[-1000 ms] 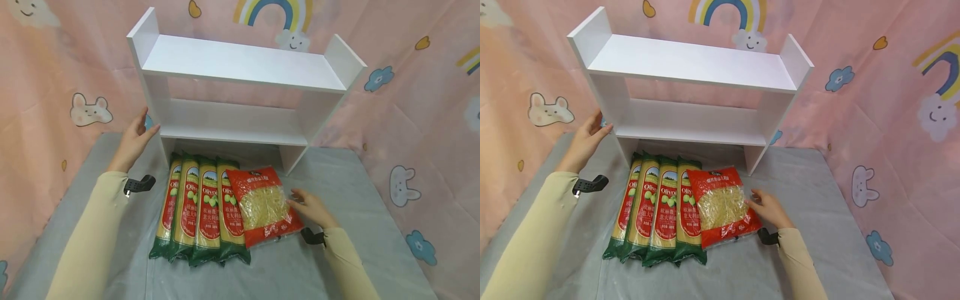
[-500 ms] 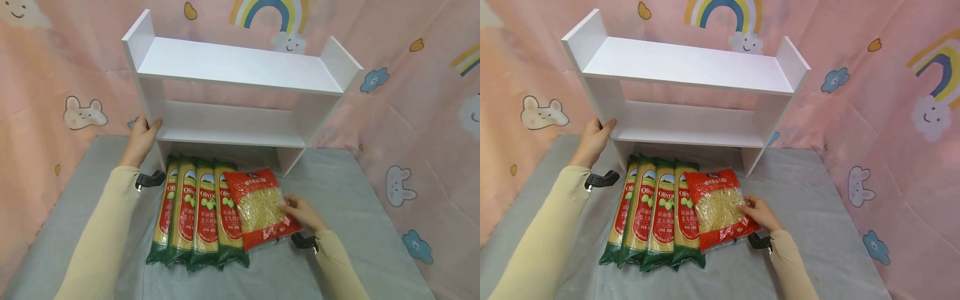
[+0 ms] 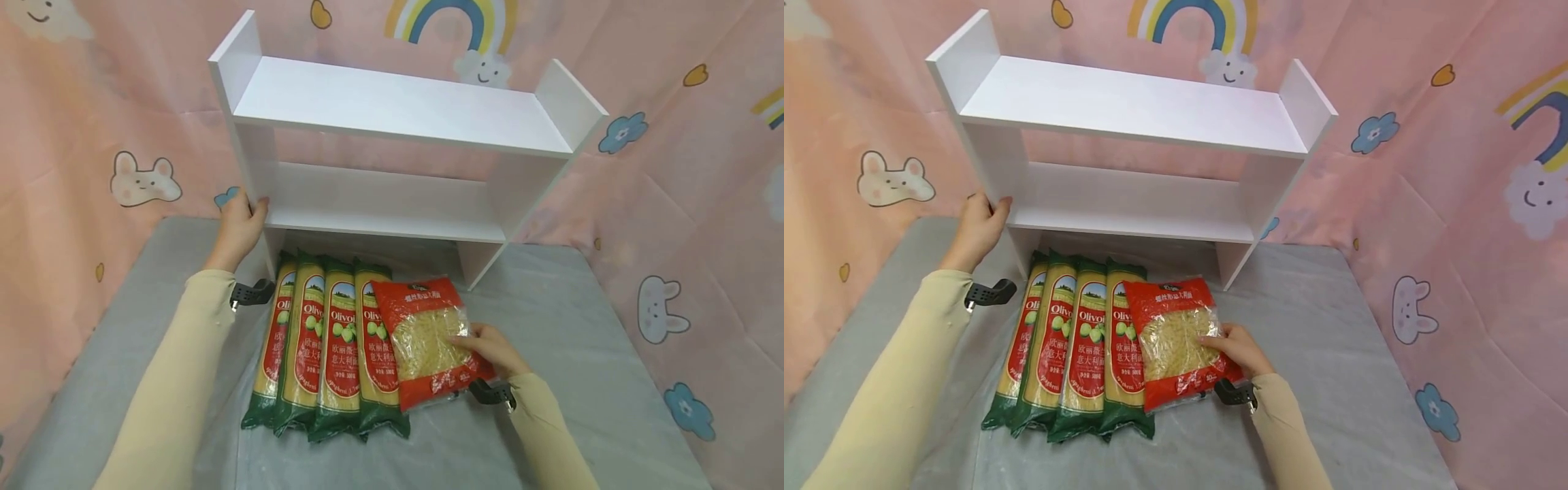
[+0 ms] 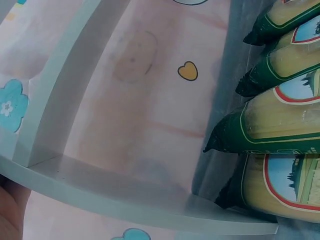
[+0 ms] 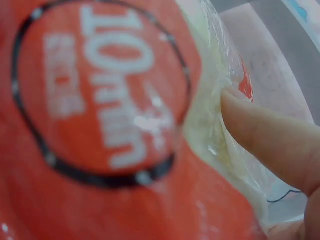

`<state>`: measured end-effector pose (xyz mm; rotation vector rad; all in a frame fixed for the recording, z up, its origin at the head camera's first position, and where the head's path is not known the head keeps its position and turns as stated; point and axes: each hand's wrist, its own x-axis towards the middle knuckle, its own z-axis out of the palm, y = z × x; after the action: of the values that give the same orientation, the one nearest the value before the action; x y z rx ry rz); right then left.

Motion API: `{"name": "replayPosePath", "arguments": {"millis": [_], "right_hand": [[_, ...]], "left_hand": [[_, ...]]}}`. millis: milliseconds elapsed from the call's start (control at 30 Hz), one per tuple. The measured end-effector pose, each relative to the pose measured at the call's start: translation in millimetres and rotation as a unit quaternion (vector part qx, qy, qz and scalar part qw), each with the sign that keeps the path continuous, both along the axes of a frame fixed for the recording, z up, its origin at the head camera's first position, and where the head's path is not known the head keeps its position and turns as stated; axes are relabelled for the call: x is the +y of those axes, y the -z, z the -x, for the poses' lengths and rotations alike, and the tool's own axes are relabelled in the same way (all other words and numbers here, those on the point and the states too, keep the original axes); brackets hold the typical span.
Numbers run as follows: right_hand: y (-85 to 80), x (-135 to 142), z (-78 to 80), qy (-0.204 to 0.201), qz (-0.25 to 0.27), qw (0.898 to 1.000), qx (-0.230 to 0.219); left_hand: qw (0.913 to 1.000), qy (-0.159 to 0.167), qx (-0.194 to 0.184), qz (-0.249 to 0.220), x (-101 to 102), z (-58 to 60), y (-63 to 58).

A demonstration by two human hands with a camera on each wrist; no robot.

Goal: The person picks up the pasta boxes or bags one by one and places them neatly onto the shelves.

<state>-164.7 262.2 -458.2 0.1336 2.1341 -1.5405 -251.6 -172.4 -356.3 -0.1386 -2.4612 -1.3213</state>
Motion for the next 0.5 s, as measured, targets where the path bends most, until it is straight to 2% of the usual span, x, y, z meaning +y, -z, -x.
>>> {"name": "replayPosePath", "arguments": {"millis": [233,500], "right_hand": [[2.9,-0.3,-2.2,-0.008,0.030,1.000,-0.006],[1.7,4.1,-7.4,-0.031,0.120,0.992,-0.035]], "left_hand": [[0.9997,0.001,0.020,0.014,1.7,0.6,-0.1],[0.9990,-0.003,0.036,0.025,1.5,-2.8,2.9]]}}
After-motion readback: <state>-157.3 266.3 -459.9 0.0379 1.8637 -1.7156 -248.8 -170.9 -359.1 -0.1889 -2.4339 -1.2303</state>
